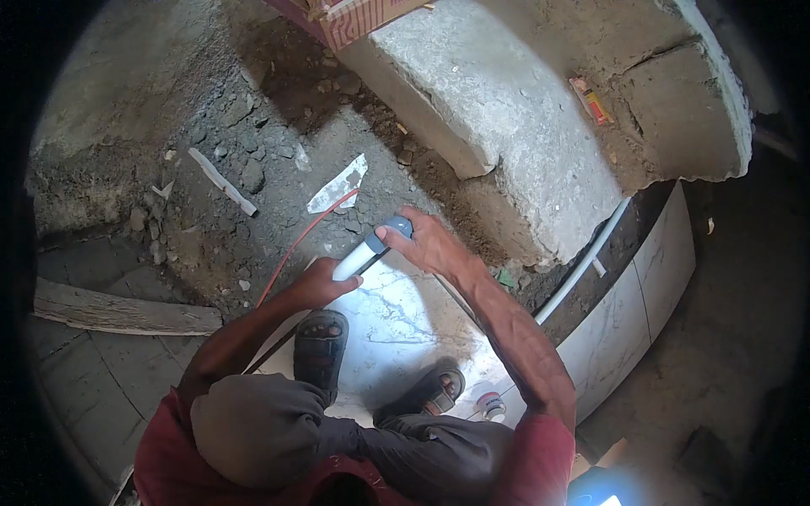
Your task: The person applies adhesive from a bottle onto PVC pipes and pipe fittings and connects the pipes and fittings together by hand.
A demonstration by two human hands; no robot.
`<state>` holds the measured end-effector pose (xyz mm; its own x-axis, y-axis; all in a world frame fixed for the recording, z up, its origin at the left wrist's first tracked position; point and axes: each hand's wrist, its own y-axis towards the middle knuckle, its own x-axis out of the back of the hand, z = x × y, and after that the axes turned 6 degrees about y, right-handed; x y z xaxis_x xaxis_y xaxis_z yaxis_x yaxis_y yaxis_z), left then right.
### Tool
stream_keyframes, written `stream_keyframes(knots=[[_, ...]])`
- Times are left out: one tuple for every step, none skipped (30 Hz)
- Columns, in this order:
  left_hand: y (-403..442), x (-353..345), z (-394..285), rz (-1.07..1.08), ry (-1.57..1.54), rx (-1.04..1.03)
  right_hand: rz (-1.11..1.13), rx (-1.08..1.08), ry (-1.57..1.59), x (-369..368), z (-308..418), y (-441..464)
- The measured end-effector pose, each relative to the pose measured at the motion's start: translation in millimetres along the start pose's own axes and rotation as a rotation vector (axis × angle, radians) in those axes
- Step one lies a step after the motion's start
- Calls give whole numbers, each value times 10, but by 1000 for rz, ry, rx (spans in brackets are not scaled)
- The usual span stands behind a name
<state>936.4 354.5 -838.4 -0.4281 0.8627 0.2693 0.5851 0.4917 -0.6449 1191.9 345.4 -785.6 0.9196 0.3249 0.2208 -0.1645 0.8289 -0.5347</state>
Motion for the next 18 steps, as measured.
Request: stream_keyframes(knots=[[-16,5,4,13,-11,-16,2,1,-1,-1,-39,4],[-35,10,5,11,-13,-13,-3,58,-30,-12,-114,18],[-65,42,-47,51,-8,-4,-10,116,-57,-26,-140,25],[-70,71,-87,87,-4,1,-9,122,-61,-35,-146,34],[-89,63,-93,83,-5,2,-22,104,-69,-62,-146,19],[-108,45,-100,32,1,-3,-38,85,-78,-69,-133,14],[-110,31,-109,-18,7,-8,-39,86,-82,-58,-111,20],[-102,15,-97,-21,3,-5,-44,93,-70,-59,-80,25],[-102,-5,-78,-61,22,0,-48,98,-54,-77,-50,18],[-96,-5,-68,-105,43,3,-44,99,-51,-77,3,24],[-90,4,-64,-112,45,7,-33,58,-58,-64,71,45],[-108,4,-71,-130,37,11,-23,11,-60,-79,102,46],[-104,21,-80,-151,30,9,-22,15,-60,-93,112,69],[-101,22,-52,-152,31,10,-43,-28,-80,-125,116,86],[-93,11,-20,-159,54,6,-64,-73,-102,-147,142,93],[-72,-2,5,-164,77,0,-65,-73,-103,-138,181,85],[-66,-18,40,-158,76,3,-49,-140,-72,-142,231,43],[-37,13,34,-152,66,-7,-30,-195,-49,-131,282,50]])
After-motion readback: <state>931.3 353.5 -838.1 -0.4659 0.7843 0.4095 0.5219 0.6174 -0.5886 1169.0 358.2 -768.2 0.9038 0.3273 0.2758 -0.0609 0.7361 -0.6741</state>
